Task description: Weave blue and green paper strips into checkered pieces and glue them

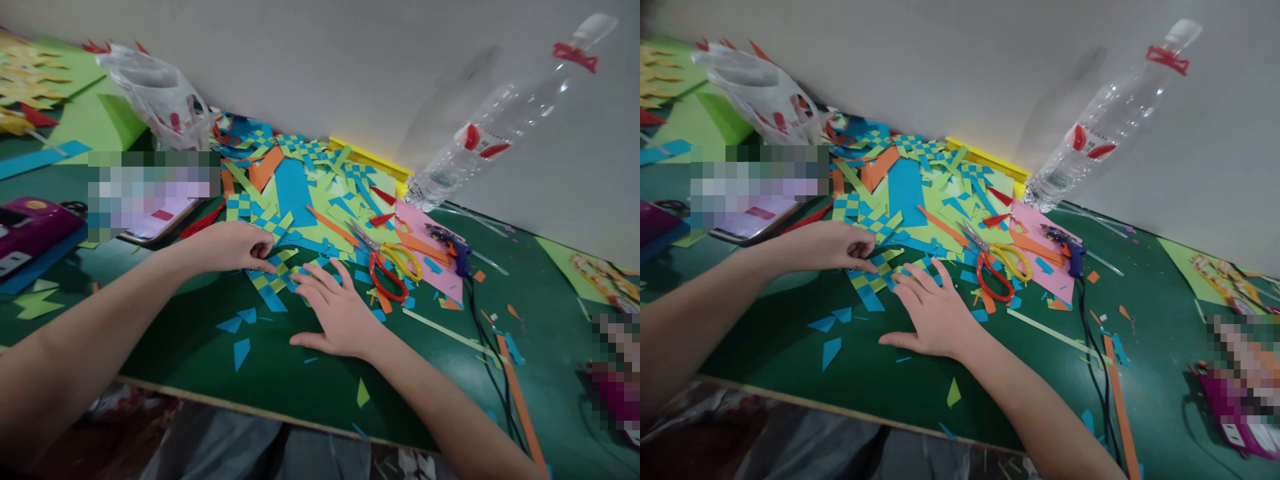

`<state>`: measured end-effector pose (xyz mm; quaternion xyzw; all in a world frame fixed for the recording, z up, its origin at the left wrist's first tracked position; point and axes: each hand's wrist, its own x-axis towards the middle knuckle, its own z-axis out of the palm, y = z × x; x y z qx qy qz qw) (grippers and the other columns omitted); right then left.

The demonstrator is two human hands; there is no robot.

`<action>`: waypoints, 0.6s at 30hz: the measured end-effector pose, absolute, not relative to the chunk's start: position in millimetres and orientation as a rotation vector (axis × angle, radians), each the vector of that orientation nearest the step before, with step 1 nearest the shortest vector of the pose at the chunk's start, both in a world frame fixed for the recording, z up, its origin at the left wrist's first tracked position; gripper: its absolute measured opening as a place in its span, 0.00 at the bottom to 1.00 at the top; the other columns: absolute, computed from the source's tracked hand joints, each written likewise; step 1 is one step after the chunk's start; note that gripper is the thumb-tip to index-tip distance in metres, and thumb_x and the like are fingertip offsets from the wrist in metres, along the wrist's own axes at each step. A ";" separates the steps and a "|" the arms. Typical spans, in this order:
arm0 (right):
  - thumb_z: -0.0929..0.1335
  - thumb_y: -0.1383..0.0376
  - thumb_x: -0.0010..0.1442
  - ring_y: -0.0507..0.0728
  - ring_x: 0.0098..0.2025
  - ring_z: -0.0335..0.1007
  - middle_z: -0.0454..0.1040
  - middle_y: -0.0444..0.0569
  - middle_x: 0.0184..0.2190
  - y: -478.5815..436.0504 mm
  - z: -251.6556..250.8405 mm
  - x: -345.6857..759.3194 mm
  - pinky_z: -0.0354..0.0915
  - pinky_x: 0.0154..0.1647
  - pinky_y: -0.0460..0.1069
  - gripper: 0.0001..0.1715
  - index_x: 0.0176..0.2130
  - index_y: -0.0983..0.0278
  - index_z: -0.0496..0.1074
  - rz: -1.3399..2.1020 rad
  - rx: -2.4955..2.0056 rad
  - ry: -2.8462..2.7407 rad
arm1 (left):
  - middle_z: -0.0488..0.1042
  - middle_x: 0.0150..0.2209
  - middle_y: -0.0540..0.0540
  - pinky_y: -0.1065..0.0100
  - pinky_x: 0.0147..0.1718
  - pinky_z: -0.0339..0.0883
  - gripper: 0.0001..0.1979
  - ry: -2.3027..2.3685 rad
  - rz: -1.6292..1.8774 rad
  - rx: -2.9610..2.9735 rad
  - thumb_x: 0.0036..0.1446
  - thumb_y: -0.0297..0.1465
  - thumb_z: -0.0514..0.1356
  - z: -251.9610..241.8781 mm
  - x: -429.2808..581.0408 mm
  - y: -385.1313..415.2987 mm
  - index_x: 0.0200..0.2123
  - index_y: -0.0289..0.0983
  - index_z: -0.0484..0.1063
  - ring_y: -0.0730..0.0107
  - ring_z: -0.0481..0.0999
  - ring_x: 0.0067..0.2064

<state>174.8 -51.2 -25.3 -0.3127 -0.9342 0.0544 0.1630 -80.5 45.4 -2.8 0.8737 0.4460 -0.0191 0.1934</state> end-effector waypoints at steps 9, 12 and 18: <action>0.61 0.39 0.59 0.63 0.68 0.51 0.67 0.56 0.61 -51.3 -23.7 174.1 0.36 0.70 0.67 0.38 0.54 0.64 0.66 0.142 -0.897 -2.677 | 0.69 0.23 0.52 0.70 0.23 0.49 0.21 1.249 -0.028 2.444 0.52 0.50 0.61 -3.1 -80.8 45.6 0.24 0.39 0.62 0.71 0.65 0.25; 0.61 0.39 0.59 0.62 0.68 0.51 0.67 0.55 0.61 -51.2 -23.6 174.4 0.35 0.71 0.66 0.38 0.54 0.65 0.66 0.140 -0.891 -2.674 | 0.69 0.23 0.52 0.70 0.23 0.49 0.21 1.252 -0.027 2.439 0.52 0.50 0.61 -2.7 -80.6 45.7 0.24 0.39 0.62 0.71 0.65 0.25; 0.62 0.39 0.59 0.63 0.68 0.51 0.67 0.56 0.60 -51.1 -24.7 174.8 0.36 0.70 0.67 0.38 0.54 0.64 0.66 0.125 -0.894 -2.679 | 0.69 0.23 0.52 0.70 0.24 0.48 0.21 1.255 -0.024 2.435 0.52 0.50 0.61 -2.8 -80.8 45.1 0.24 0.39 0.62 0.71 0.66 0.25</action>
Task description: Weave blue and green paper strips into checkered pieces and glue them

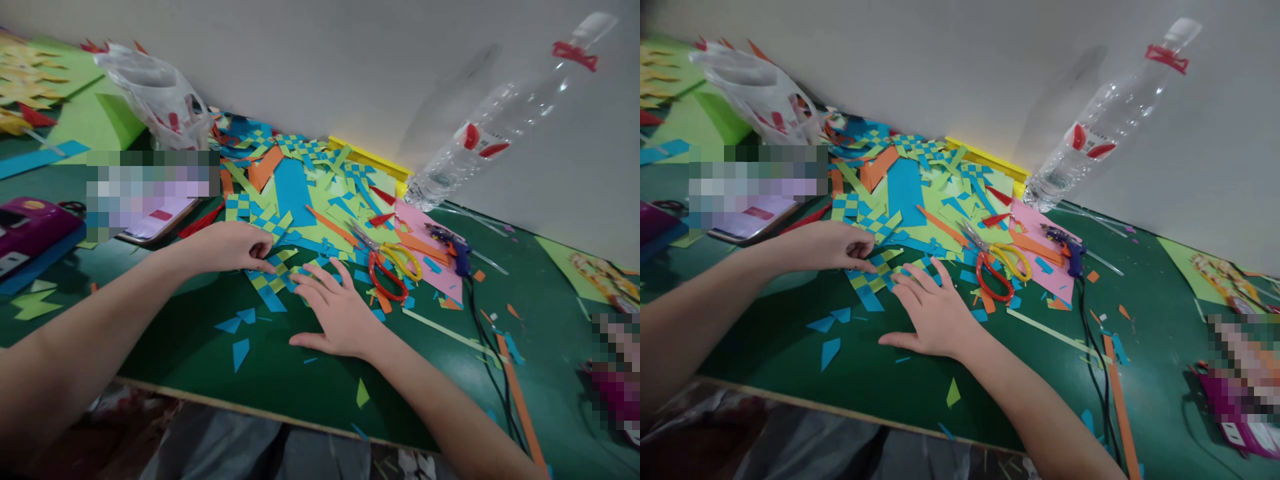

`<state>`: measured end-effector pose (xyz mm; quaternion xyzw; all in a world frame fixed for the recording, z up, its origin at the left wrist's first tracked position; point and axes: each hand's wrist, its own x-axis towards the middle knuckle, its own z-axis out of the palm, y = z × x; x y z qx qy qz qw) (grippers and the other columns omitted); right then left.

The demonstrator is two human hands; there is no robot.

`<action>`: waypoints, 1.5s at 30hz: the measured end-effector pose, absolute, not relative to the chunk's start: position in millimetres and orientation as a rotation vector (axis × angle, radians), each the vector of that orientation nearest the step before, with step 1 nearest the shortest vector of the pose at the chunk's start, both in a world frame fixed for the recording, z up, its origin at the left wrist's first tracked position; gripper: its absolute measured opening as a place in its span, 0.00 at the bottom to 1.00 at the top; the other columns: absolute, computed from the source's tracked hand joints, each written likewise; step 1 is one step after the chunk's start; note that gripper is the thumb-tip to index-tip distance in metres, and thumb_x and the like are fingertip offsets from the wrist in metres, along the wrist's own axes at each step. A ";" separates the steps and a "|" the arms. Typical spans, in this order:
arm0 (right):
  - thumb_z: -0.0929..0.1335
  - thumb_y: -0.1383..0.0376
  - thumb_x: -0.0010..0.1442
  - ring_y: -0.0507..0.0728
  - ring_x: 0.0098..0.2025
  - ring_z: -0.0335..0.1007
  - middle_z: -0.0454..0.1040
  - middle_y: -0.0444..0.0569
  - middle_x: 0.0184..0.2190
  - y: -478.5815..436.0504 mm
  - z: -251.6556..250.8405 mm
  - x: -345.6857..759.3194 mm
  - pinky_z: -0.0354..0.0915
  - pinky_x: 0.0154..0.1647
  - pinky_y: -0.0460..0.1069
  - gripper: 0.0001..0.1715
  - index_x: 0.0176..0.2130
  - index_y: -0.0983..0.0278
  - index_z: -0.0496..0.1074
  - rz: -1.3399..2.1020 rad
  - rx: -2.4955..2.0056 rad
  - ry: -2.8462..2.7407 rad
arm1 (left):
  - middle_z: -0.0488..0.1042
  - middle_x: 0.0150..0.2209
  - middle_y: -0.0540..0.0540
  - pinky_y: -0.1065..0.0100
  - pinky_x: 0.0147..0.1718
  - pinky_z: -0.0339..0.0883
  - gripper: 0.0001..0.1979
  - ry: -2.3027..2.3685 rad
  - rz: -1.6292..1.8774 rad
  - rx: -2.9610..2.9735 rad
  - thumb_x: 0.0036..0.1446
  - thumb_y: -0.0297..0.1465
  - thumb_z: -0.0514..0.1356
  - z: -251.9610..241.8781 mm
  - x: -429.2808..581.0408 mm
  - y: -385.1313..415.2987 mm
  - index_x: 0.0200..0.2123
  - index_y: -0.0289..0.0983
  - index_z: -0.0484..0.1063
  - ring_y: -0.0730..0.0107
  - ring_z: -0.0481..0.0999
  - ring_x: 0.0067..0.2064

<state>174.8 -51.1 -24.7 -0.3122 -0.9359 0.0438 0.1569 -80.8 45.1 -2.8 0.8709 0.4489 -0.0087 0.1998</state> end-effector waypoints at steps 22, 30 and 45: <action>0.60 0.53 0.67 0.61 0.54 0.70 0.77 0.54 0.49 -36.8 -18.8 218.7 0.38 0.69 0.64 0.21 0.52 0.63 0.66 -0.267 -1.066 -2.301 | 0.77 0.35 0.48 0.72 0.32 0.59 0.15 1.054 0.161 2.562 0.62 0.43 0.55 12.9 -78.3 33.9 0.34 0.41 0.76 0.71 0.73 0.34; 0.59 0.55 0.68 0.59 0.52 0.71 0.78 0.53 0.47 -27.7 -24.8 226.4 0.42 0.67 0.63 0.18 0.50 0.63 0.66 -0.305 -1.143 -2.254 | 0.77 0.34 0.50 0.72 0.27 0.56 0.15 0.786 0.190 2.795 0.65 0.41 0.54 -0.4 -71.9 24.4 0.49 0.51 0.77 0.74 0.73 0.32; 0.60 0.56 0.68 0.59 0.50 0.72 0.78 0.53 0.45 -28.5 -23.9 224.4 0.42 0.67 0.63 0.17 0.48 0.65 0.66 -0.333 -1.112 -2.274 | 0.74 0.30 0.51 0.72 0.24 0.52 0.14 0.695 0.160 2.845 0.65 0.39 0.55 1.3 -69.0 23.6 0.51 0.52 0.76 0.76 0.72 0.30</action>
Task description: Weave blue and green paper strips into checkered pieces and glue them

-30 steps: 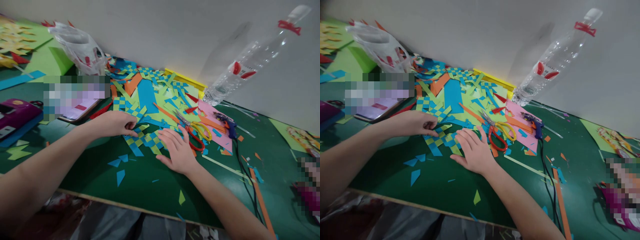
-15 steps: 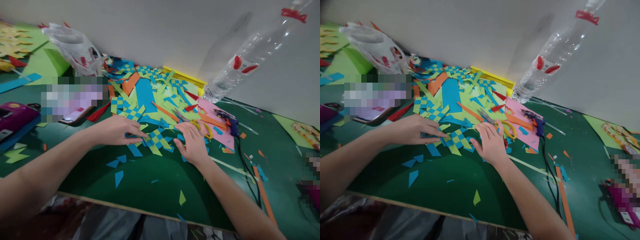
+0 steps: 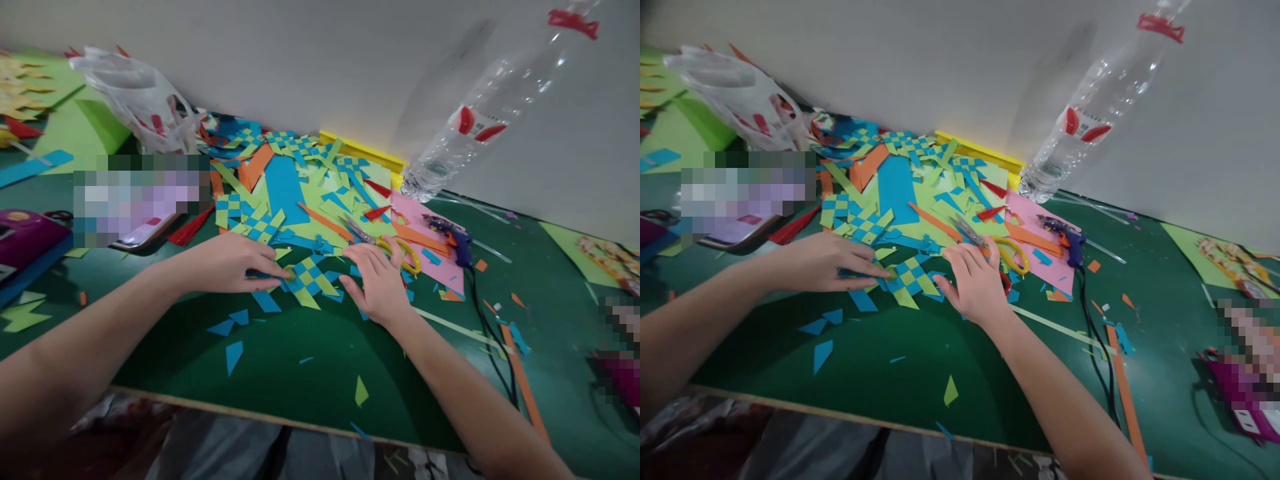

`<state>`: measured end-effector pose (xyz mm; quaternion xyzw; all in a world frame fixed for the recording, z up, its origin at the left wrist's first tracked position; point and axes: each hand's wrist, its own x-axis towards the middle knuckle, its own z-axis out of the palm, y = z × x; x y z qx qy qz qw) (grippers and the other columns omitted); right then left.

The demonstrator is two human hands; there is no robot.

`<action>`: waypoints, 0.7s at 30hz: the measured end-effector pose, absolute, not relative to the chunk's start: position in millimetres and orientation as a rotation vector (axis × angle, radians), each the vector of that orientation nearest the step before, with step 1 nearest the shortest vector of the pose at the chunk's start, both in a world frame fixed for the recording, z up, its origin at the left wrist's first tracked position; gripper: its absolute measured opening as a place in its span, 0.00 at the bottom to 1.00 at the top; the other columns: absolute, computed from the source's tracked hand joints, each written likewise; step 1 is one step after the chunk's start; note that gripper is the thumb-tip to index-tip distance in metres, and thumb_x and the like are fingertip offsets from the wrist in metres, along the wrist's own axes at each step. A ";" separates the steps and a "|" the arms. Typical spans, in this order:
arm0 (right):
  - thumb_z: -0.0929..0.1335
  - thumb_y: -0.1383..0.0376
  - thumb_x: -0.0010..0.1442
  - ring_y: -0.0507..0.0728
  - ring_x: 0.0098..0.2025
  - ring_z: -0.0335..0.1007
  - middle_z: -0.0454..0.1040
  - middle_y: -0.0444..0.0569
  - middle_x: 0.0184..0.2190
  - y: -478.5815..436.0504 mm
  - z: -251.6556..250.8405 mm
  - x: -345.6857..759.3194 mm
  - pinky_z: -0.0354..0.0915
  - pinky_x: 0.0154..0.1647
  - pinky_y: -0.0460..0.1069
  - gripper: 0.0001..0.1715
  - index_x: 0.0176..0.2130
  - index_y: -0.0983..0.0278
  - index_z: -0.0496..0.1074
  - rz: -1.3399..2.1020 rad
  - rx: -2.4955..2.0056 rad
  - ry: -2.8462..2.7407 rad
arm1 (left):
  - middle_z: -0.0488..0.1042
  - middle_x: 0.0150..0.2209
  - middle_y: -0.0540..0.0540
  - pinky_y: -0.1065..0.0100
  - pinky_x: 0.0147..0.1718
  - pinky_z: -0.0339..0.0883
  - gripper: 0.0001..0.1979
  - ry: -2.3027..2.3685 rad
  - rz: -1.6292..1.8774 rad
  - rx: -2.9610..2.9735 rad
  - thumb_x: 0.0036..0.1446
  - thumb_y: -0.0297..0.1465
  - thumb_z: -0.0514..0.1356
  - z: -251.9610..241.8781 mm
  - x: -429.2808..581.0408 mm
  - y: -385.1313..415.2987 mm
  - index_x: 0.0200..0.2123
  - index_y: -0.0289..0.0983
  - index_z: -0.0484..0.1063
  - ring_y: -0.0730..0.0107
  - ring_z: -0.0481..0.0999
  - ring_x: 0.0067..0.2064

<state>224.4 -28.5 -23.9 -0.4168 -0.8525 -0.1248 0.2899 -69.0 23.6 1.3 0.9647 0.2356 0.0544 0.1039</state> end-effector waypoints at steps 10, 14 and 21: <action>0.60 0.57 0.68 0.59 0.50 0.72 0.78 0.54 0.45 -28.3 -24.2 225.0 0.42 0.66 0.63 0.17 0.49 0.64 0.66 -0.315 -1.129 -2.279 | 0.77 0.31 0.49 0.72 0.25 0.56 0.13 0.712 0.214 2.793 0.64 0.39 0.56 0.1 -69.6 23.9 0.43 0.47 0.79 0.74 0.74 0.31; 0.61 0.57 0.68 0.59 0.48 0.71 0.78 0.53 0.43 -28.2 -23.4 225.9 0.44 0.64 0.62 0.16 0.48 0.64 0.67 -0.324 -1.122 -2.272 | 0.75 0.28 0.49 0.71 0.25 0.56 0.15 0.715 0.213 2.801 0.65 0.41 0.54 -0.4 -71.8 25.4 0.38 0.45 0.80 0.74 0.73 0.29; 0.66 0.60 0.63 0.53 0.34 0.65 0.73 0.43 0.27 -28.1 -17.8 232.1 0.53 0.55 0.57 0.09 0.37 0.61 0.74 -0.384 -0.802 -2.458 | 0.68 0.23 0.50 0.70 0.24 0.54 0.20 0.746 0.177 2.807 0.66 0.40 0.52 1.2 -72.9 26.2 0.25 0.38 0.74 0.75 0.67 0.26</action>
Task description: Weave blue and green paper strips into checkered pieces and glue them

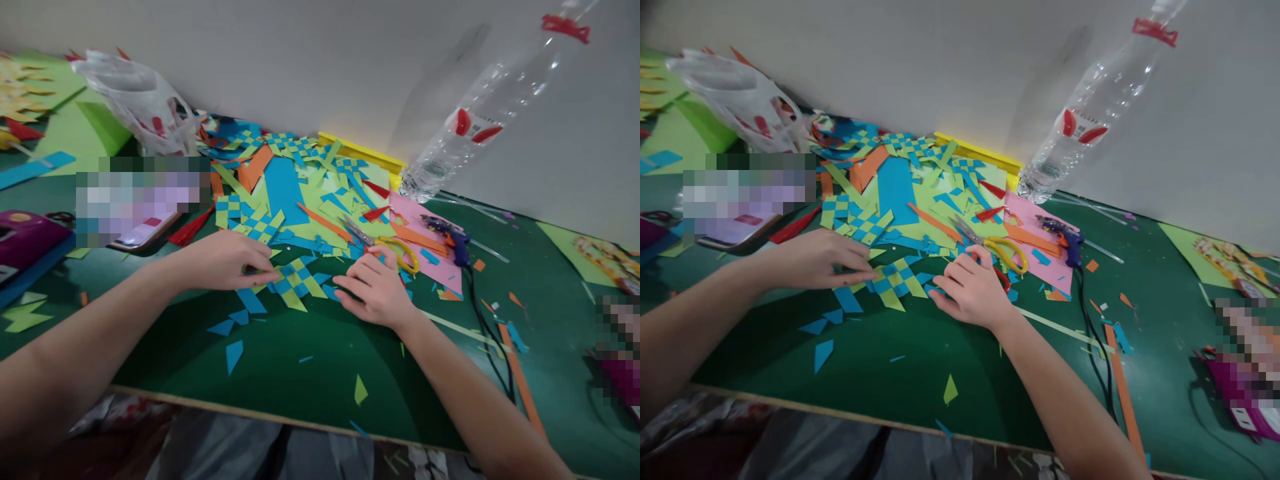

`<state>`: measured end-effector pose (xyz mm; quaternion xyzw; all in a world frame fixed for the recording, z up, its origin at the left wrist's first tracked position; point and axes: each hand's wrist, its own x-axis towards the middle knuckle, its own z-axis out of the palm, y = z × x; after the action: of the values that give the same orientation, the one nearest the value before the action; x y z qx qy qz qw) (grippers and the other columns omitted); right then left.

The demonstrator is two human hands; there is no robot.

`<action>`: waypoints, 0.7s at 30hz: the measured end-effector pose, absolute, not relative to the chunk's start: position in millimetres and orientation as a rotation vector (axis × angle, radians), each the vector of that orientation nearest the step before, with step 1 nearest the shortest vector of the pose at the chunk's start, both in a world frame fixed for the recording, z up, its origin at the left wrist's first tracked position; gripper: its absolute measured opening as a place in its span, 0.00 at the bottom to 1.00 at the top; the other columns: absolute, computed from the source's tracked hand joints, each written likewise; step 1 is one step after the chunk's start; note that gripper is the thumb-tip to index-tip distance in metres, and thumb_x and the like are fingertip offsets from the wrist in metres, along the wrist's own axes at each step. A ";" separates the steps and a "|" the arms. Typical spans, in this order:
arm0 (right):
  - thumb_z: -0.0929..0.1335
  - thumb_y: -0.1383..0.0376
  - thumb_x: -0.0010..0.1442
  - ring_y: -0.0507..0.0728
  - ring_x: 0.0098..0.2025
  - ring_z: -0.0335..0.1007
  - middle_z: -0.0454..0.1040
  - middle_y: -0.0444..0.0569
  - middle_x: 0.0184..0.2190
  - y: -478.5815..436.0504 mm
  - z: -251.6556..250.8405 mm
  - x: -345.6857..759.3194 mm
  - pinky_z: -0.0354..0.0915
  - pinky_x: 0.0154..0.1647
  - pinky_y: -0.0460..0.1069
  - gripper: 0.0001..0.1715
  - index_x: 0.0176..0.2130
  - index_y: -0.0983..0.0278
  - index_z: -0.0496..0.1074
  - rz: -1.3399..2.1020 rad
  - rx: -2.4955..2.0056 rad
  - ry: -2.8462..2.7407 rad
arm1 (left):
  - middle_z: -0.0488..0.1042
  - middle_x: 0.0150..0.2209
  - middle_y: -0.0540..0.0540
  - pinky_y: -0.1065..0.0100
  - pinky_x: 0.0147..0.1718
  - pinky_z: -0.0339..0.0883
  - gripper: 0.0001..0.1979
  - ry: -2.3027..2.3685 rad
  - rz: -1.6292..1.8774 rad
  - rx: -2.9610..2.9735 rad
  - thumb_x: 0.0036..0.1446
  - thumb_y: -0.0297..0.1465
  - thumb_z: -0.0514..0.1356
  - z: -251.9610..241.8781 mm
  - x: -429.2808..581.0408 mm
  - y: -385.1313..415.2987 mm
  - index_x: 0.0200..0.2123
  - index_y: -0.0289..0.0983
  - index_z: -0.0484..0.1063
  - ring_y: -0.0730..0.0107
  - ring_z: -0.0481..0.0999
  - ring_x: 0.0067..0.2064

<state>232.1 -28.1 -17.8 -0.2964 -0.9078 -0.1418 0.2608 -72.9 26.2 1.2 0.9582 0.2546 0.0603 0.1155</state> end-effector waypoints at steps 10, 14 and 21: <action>0.64 0.61 0.65 0.54 0.31 0.61 0.69 0.43 0.21 -19.5 -17.3 238.1 0.57 0.51 0.56 0.14 0.35 0.64 0.77 -0.520 -0.724 -2.655 | 0.66 0.23 0.50 0.70 0.25 0.53 0.21 0.760 0.149 2.822 0.66 0.40 0.51 3.4 -75.7 26.8 0.23 0.37 0.69 0.75 0.67 0.26; 0.63 0.65 0.65 0.54 0.30 0.61 0.69 0.43 0.20 -13.0 -19.0 246.2 0.58 0.52 0.56 0.17 0.26 0.62 0.74 -0.699 -0.858 -2.589 | 0.66 0.23 0.50 0.70 0.25 0.53 0.21 0.782 0.123 2.820 0.66 0.39 0.51 4.7 -76.5 27.1 0.23 0.37 0.68 0.75 0.66 0.26; 0.63 0.63 0.65 0.54 0.32 0.63 0.69 0.43 0.22 -6.4 -22.2 255.1 0.56 0.53 0.56 0.18 0.25 0.62 0.72 -0.735 -1.029 -2.565 | 0.65 0.22 0.51 0.70 0.25 0.52 0.20 0.768 0.136 2.820 0.66 0.39 0.52 4.1 -77.4 27.9 0.22 0.37 0.66 0.75 0.64 0.25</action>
<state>255.1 -6.4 -22.2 -0.3563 -0.8880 -0.2545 0.1406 -77.4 27.9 4.1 0.9583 0.2608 0.0461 0.1075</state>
